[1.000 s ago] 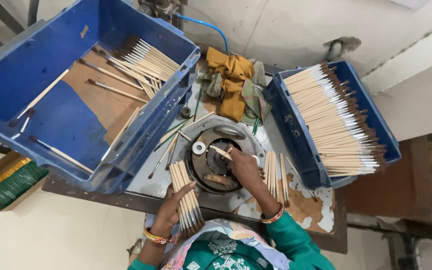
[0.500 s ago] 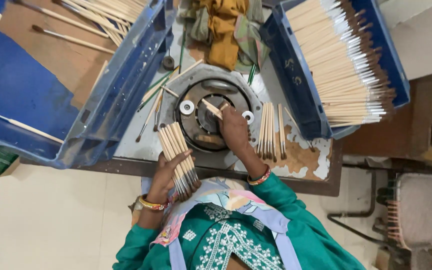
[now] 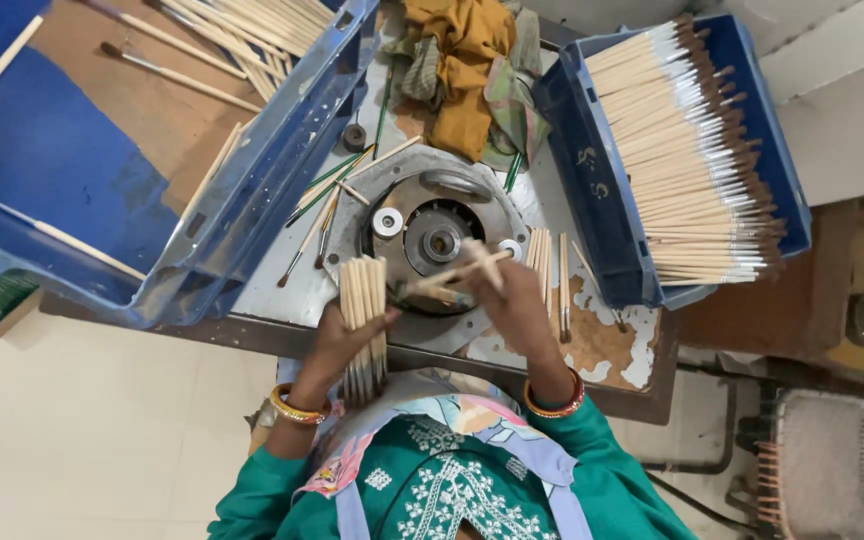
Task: The recorder is inserting wooden brush handles into a crimping machine to secure the ferrules and bristles.
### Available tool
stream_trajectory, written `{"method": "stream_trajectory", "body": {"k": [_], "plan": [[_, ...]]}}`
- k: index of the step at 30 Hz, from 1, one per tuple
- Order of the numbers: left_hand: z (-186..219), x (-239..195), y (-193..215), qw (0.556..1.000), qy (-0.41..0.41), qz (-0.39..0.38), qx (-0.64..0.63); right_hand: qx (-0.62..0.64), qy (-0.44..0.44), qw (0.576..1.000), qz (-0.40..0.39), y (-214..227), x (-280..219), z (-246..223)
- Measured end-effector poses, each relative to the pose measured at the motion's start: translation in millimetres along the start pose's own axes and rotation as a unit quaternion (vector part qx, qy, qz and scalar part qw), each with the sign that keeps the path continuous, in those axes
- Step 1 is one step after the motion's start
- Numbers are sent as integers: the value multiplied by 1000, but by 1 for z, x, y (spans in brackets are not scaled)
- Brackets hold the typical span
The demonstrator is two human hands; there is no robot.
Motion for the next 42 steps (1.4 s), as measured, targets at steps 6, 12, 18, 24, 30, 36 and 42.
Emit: {"method": "stream_trajectory", "body": {"k": [6,12,18,24,30,36,42], "plan": [[-19,-6,-1,975,96,112,-169,-262,-28,955,134,-13,38,46],[-24,-11,4,972,94,131,-172,-184,-8,974,128,-22,39,35],[-38,-11,7,967,101,150,-182,-189,-44,964,185,-43,44,66],[-6,-17,4,966,104,138,-193,-152,31,965,213,-39,28,43],[44,-13,-3,999,14,27,-19,-9,-58,998,17,-24,0,-37],[6,1,0,999,-40,3,1,0,-127,991,36,5,4,9],[-20,-1,2,983,83,94,-133,-250,-10,962,109,-18,45,55]]}}
Point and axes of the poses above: each hand's wrist, its own x-axis towards the middle knuckle, its own y-axis out of the back of the hand, z = x × y, the point moved 4 cm from there along x, towards the middle knuckle, and after that the axes turned 12 degrees about -y, right-handed, at the moved point
